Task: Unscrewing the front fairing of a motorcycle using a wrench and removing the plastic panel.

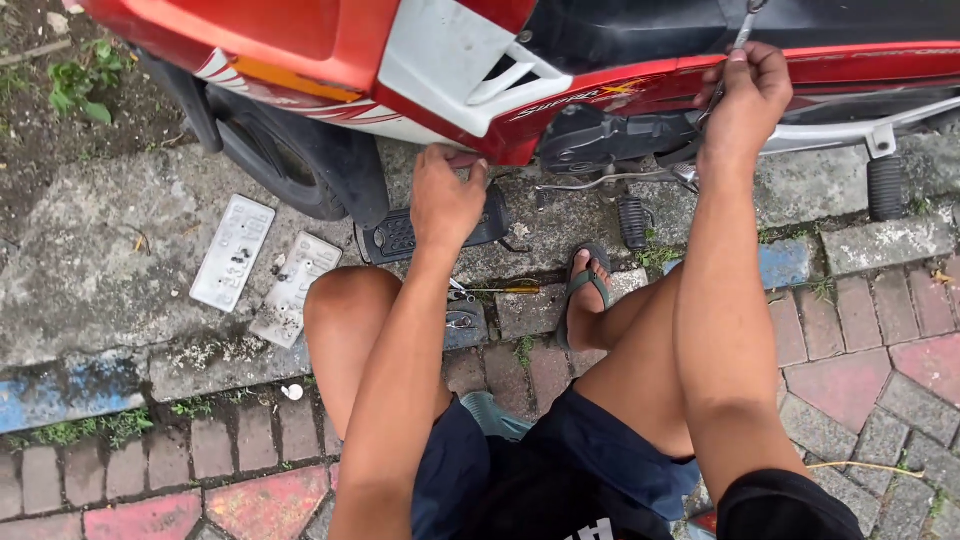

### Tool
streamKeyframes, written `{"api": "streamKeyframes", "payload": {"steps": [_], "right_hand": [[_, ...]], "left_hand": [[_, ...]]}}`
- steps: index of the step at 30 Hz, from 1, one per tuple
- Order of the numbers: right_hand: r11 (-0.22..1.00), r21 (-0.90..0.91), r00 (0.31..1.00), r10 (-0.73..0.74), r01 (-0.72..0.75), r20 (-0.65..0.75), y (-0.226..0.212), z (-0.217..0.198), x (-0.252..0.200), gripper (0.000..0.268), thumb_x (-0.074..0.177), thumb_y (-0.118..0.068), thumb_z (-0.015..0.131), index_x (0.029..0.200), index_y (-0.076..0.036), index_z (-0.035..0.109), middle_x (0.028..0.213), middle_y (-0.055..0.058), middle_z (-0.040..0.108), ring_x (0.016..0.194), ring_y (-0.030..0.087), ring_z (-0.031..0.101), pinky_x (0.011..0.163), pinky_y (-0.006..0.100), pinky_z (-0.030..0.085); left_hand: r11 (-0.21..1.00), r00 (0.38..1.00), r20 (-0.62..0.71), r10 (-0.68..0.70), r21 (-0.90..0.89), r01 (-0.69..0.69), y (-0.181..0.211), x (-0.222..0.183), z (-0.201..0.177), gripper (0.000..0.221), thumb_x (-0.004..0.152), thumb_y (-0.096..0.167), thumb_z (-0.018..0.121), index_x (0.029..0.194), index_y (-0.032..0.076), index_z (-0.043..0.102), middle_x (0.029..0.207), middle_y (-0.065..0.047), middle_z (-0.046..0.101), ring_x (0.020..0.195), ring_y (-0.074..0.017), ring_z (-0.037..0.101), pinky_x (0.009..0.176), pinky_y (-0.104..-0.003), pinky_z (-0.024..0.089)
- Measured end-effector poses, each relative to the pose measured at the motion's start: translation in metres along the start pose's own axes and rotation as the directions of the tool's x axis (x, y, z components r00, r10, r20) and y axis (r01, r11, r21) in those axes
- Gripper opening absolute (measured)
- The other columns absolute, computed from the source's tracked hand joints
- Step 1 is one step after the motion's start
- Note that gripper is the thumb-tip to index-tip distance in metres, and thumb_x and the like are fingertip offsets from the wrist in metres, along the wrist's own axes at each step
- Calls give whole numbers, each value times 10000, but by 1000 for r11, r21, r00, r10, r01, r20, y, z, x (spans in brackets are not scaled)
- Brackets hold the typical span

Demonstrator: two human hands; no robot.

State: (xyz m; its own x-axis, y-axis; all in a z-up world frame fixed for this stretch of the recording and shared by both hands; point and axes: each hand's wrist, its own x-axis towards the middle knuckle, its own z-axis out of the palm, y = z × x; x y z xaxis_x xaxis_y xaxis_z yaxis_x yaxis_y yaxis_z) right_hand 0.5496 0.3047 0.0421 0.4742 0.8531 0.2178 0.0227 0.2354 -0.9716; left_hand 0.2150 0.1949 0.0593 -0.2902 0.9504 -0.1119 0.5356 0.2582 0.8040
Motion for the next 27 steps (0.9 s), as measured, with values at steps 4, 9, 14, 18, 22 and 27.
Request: {"api": "streamKeyframes", "payload": {"steps": [4,9,14,18,22,27], "right_hand": [[997,-78,1000,-12,14,25,3,-5,-2,90,1070,-31,580,1007,-91,602,745,74,662,488,131,537,473,245,478],[962,-250,991,-82,107,109,4,-14,-3,74,1087,-53,603,1029,-99,604,774,51,669,564,103,578,469,238,498],[943,-316,991,-77,107,107,5,-21,-3,77,1080,-60,607,1010,-93,608,768,29,668,648,93,668,470,225,551],[946,-313,994,-60,86,90,14,-25,1,93,1075,-55,615,996,-102,608,753,23,656,659,89,688,451,226,540],[937,-328,989,-83,119,120,13,-23,-1,85,1084,-62,621,1004,-89,616,758,36,674,651,87,684,466,222,560],[835,-445,943,-244,322,224,19,-6,-8,100,1059,-3,676,1011,-84,642,803,31,711,683,131,723,569,288,536]], "left_hand": [[990,993,-21,-116,-77,114,-20,13,18,864,888,372,765,1434,-94,283,1438,-291,456,1347,-440,481,1129,-474,424],[892,907,-414,-77,-435,-123,-14,22,13,1248,731,346,933,1537,-56,69,1542,-267,314,1412,-360,443,1172,-434,402],[864,905,-404,-131,-494,-96,-17,26,15,884,778,277,868,1370,-16,280,1378,-236,432,1282,-349,533,1096,-451,475],[885,894,-439,-93,-448,-128,-24,28,16,786,787,262,886,1292,-13,350,1306,-235,484,1244,-361,540,1081,-467,485],[830,897,-431,-103,-534,-161,-13,24,7,747,739,233,896,1213,20,359,1263,-236,552,1107,-320,686,953,-397,633],[735,935,-305,-181,-673,-78,-7,20,-5,803,670,228,918,1215,56,355,1229,-226,655,1073,-281,730,914,-376,673]]}}
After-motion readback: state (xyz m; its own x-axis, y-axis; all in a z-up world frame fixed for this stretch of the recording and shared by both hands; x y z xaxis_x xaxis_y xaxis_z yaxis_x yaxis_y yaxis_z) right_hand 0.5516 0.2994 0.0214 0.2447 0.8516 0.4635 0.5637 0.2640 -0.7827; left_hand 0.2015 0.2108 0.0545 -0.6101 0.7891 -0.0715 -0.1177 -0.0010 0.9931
